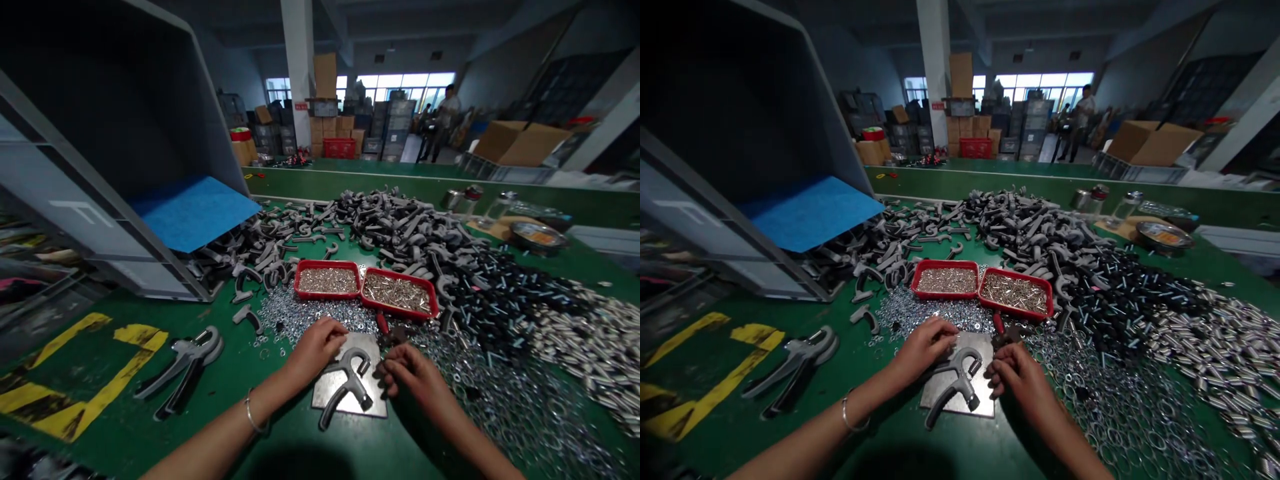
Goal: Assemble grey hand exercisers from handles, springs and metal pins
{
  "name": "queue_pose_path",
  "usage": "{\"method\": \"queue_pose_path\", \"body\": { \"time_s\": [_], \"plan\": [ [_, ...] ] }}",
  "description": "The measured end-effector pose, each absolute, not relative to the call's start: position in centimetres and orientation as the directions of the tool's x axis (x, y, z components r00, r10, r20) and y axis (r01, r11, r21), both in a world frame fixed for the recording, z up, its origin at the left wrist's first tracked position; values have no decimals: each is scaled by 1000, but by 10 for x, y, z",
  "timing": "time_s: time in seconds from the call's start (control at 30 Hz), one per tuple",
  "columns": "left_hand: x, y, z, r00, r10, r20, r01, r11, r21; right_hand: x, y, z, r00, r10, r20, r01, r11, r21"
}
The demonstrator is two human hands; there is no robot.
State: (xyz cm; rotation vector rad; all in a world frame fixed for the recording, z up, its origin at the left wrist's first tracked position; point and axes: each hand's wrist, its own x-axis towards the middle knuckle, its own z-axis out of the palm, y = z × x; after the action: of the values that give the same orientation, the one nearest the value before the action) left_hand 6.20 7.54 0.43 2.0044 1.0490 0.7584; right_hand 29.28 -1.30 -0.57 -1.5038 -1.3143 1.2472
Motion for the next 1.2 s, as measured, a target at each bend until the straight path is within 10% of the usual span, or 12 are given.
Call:
{"method": "queue_pose_path", "body": {
  "time_s": [0.73, 1.0, 1.2],
  "plan": [
    [65, 45, -12, 566, 811, 146, 675, -558, 482, 279, -3, -17, -179, 976, 123, 756, 216, -618],
    [68, 49, -12, 620, 769, 155, 634, -608, 478, 345, -35, -17, -92, 986, 140, 996, 92, 11],
    [71, 47, -13, 603, 781, 161, 648, -598, 471, 355, -32, -20, 10, 986, 166, 956, 39, -290]
  ]
}}
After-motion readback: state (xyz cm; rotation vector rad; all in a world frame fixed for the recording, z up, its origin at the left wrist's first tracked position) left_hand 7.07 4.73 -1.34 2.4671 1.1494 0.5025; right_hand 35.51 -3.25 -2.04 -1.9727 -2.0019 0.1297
